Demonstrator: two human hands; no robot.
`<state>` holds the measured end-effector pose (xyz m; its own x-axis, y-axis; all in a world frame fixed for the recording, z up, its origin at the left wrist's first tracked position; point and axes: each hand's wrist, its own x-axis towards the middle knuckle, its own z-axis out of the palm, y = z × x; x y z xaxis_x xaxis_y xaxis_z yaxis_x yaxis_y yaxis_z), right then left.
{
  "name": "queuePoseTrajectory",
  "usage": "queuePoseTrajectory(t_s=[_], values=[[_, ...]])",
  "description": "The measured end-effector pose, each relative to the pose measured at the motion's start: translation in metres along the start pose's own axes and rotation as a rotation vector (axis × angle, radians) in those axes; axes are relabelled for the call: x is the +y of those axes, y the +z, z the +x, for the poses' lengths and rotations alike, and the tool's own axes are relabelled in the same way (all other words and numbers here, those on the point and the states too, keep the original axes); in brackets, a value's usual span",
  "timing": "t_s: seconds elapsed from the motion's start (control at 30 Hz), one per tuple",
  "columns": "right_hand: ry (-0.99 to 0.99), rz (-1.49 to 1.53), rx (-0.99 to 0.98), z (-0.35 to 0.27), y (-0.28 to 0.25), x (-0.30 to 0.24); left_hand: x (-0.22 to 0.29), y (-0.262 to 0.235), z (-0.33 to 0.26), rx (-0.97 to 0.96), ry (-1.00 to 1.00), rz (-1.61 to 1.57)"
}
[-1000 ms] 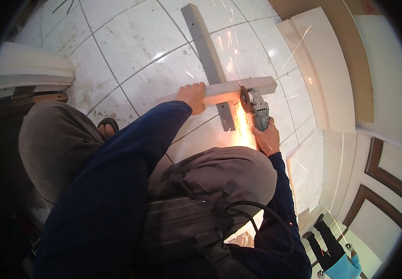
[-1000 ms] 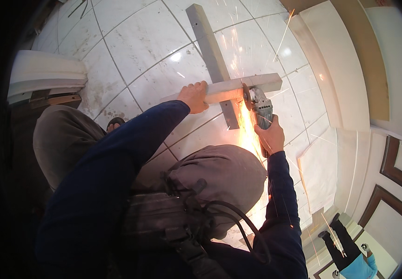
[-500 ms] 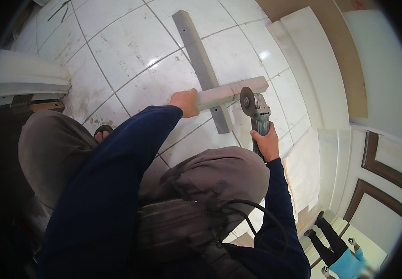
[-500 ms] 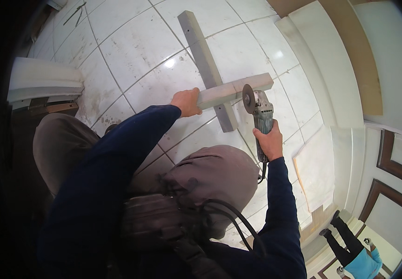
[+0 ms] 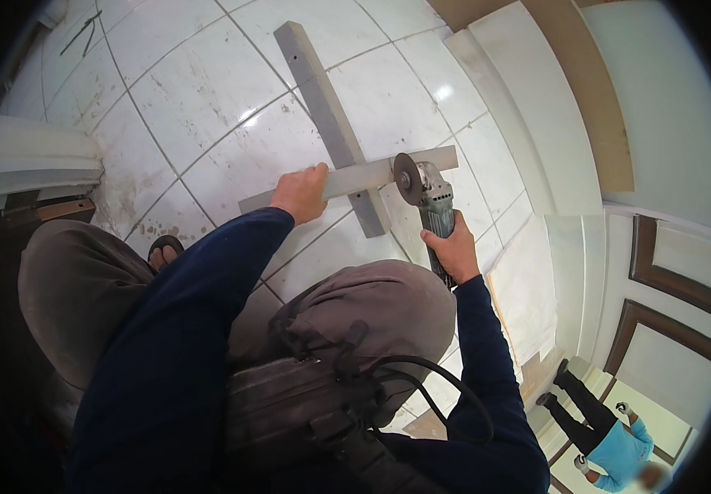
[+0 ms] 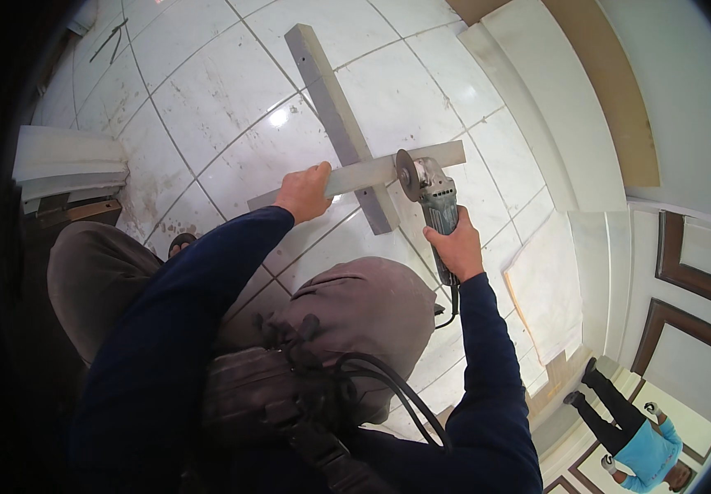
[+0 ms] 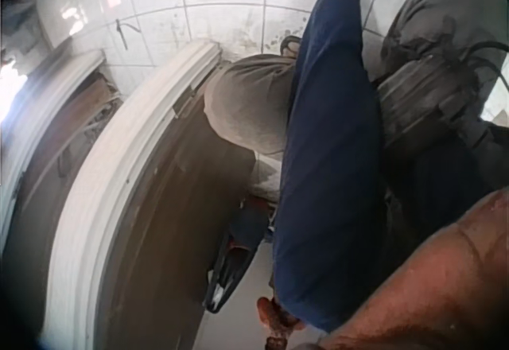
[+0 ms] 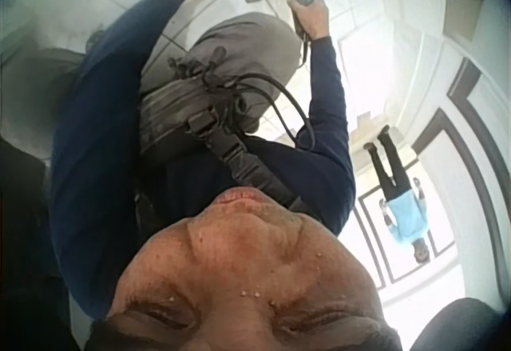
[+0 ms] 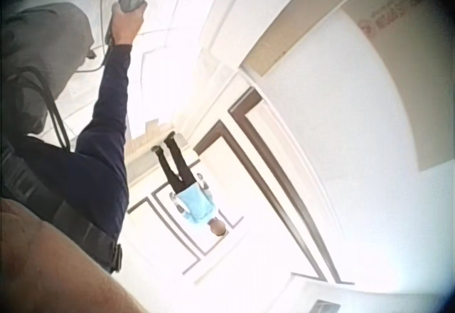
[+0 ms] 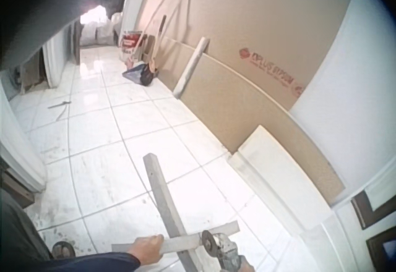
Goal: The person uses an angle grinder to cut a metal bar into smaller pieces. They hold the bar with one hand and operate the grinder with the other, producing sparks as the metal is cut. The person repositions the bar multiple times to complete the cuts.
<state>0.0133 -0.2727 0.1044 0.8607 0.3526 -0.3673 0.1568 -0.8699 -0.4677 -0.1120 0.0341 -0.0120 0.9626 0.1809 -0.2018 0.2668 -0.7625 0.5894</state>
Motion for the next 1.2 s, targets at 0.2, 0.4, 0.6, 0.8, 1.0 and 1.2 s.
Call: queuePoseTrajectory(t_s=[0.2, 0.4, 0.6, 0.8, 1.0, 1.2], values=[[-0.014, -0.007, -0.002, 0.001, 0.001, -0.002, 0.000, -0.001, 0.001, 0.007, 0.006, -0.024], [-0.010, -0.055, 0.007, 0.003, 0.003, -0.002, -0.001, 0.000, 0.001, 0.002, 0.012, -0.015], [0.067, -0.098, -0.005, 0.003, 0.000, -0.021, 0.001, 0.000, 0.002, -0.025, -0.005, -0.001], [0.087, -0.104, 0.001, -0.003, 0.002, -0.021, -0.001, 0.002, 0.003, -0.019, -0.014, -0.008], [0.008, -0.105, 0.035, 0.011, 0.006, -0.021, -0.001, 0.003, 0.002, -0.031, -0.018, -0.005], [0.041, -0.111, 0.022, 0.020, 0.004, -0.028, -0.003, 0.004, 0.003, -0.031, -0.003, 0.012]])
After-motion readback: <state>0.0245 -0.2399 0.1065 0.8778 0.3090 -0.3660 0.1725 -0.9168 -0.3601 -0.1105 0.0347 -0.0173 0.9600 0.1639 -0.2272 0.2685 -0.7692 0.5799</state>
